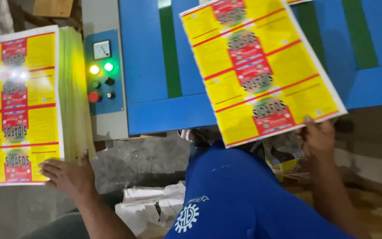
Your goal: The person repeatedly picks up stacks of yellow printed sheets labeled 'SIDAFOS' from a pile on the left and places them onto a blue machine surface on the right. The person also interacts with a control panel featuring green and red lights and buttons, and occasionally stacks the sheets on a nearby wooden stool.
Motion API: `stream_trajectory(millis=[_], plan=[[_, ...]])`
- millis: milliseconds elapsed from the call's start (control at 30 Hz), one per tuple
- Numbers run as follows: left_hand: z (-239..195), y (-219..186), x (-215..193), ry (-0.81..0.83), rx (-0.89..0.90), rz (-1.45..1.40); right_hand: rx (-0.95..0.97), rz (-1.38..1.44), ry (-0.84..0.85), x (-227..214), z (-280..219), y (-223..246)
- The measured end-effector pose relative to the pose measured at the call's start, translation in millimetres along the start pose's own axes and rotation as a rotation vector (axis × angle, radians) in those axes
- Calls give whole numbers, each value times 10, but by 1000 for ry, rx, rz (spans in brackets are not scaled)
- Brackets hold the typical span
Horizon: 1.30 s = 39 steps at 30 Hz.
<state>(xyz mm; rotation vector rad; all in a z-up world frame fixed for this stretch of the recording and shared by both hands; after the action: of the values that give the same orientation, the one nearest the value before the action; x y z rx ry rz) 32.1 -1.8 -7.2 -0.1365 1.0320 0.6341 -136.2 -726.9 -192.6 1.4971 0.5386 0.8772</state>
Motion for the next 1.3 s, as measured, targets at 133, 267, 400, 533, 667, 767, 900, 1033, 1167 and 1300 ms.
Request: stream_trajectory(millis=[133, 267, 400, 533, 667, 767, 900, 1033, 1167, 1300], plan=[[-43, 318, 225, 105, 78, -33, 24, 17, -121, -106, -151, 319], [9, 467, 88, 142, 111, -12, 42, -68, -197, -216, -258, 417], [140, 527, -154, 36, 151, 16, -6, -42, -162, -217, -267, 379], [192, 219, -607, -12, 160, -85, -52, -58, -196, -98, -214, 308], [132, -14, -633, 65, 131, -206, -117, -60, -140, 61, -63, 272], [84, -83, -504, 110, 136, -158, -47, -194, -126, 191, 276, 187], [81, -144, -517, 100, 162, -129, -47, -41, -113, 353, 795, 94], [103, -170, -528, 83, 151, -159, -108, -42, -33, 462, 1419, -81], [147, -151, -519, 21, 132, -205, 35, 53, -14, 566, 1820, -230], [199, -198, -663, -34, 112, -213, 128, 47, -39, 604, 1844, -253]])
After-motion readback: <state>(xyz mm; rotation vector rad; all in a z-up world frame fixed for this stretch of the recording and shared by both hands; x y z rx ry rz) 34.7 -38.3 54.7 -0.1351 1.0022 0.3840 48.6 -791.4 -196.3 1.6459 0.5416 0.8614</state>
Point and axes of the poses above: each hand's wrist, its own z-axis towards the middle knuckle, its own x-axis out of the palm, y = z × x, the point moved 6 cm from there along z, towards the middle knuckle, and after that the axes turned 14 degrees about -x, right-handed, at the moved point
